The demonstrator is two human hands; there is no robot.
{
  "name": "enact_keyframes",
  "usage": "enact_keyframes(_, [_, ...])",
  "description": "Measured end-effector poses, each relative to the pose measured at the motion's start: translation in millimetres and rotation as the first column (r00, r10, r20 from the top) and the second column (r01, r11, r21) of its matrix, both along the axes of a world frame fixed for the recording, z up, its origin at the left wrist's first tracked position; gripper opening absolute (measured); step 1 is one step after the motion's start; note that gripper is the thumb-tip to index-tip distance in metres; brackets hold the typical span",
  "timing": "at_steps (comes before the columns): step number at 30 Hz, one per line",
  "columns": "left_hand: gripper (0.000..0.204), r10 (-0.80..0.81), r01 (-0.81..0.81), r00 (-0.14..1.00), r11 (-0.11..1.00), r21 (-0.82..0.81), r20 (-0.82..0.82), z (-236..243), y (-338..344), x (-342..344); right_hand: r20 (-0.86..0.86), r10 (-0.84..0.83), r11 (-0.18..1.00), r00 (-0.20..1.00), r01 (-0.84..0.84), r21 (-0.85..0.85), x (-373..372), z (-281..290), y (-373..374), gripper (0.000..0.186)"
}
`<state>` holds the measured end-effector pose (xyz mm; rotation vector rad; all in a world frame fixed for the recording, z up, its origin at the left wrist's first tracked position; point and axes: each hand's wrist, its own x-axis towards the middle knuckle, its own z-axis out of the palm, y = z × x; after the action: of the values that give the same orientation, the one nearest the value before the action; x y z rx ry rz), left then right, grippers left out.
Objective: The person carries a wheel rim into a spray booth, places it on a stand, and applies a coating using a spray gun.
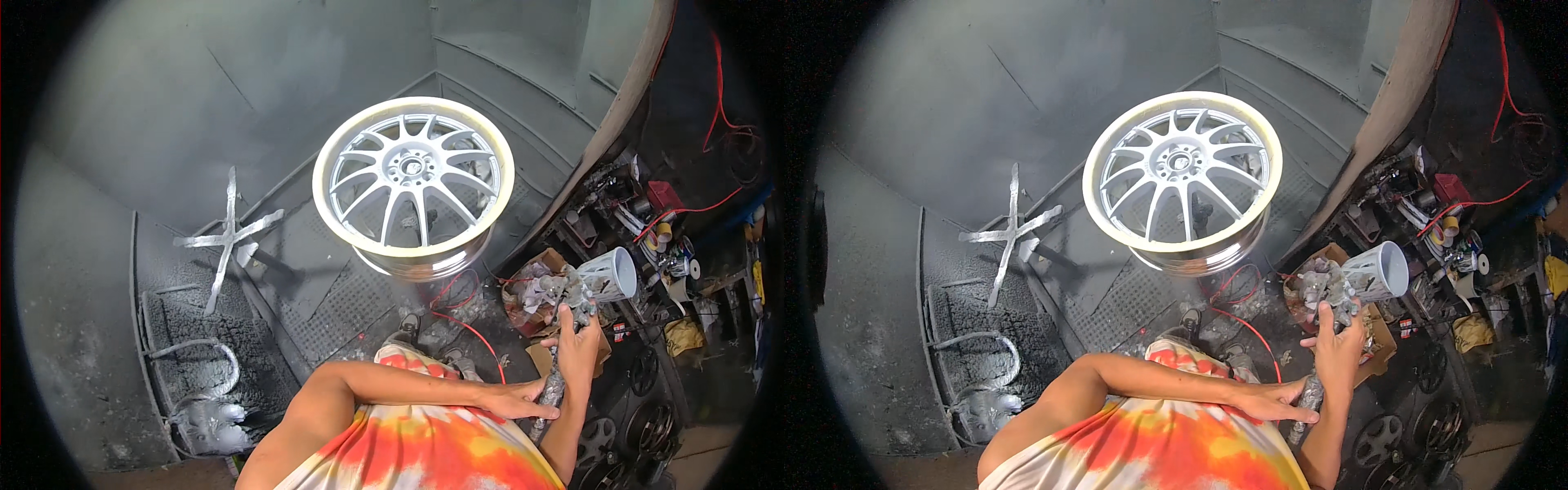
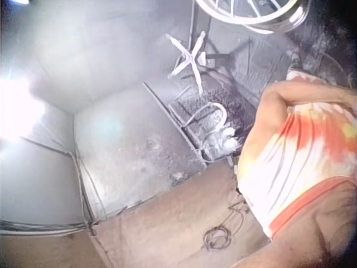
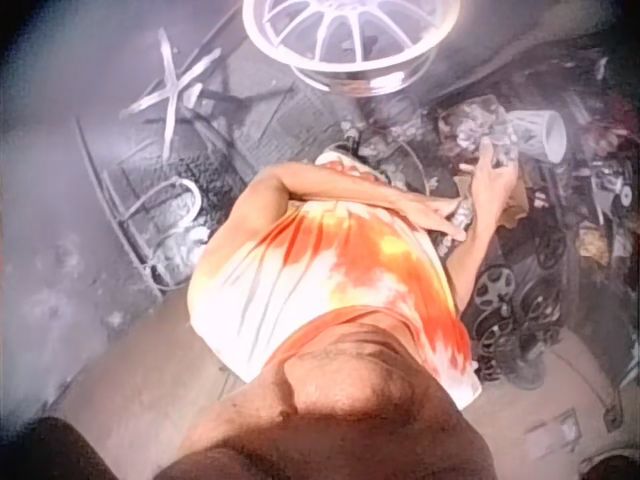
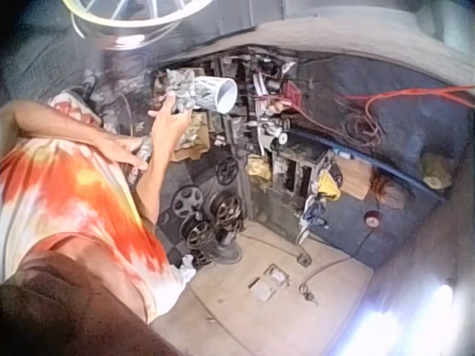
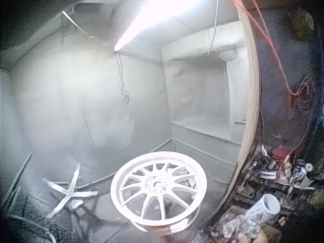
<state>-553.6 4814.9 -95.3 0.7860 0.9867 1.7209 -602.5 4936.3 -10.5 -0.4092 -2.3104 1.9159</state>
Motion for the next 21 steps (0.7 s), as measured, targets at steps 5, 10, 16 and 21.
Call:
enact_keyframes(5, [0.088,-0.076,0.046,0.974,0.988,-0.145,-0.212,35.3,-24.8,-27.0,0.039,0.020,1.000,0.999,-0.020,-0.007,0.3,7.5,-6.9,0.029])
enact_keyframes(10, [0.064,-0.147,0.074,0.929,0.973,-0.220,-0.338,21.9,-44.4,-52.5,0.022,-0.007,0.998,1.000,0.008,-0.054,-4.2,36.7,-24.1,0.032])
enact_keyframes(16, [0.043,0.351,-0.326,0.921,0.932,-0.155,0.170,-19.1,-90.6,-90.5,-0.002,0.009,1.000,1.000,-0.009,-0.015,-10.4,70.3,-50.8,0.023])
enact_keyframes(21, [0.046,0.678,-0.617,0.620,0.732,-0.288,0.395,-37.4,-153.4,-132.4,0.115,0.151,0.989,0.982,-0.149,-0.025,-28.6,107.9,-93.9,0.024])
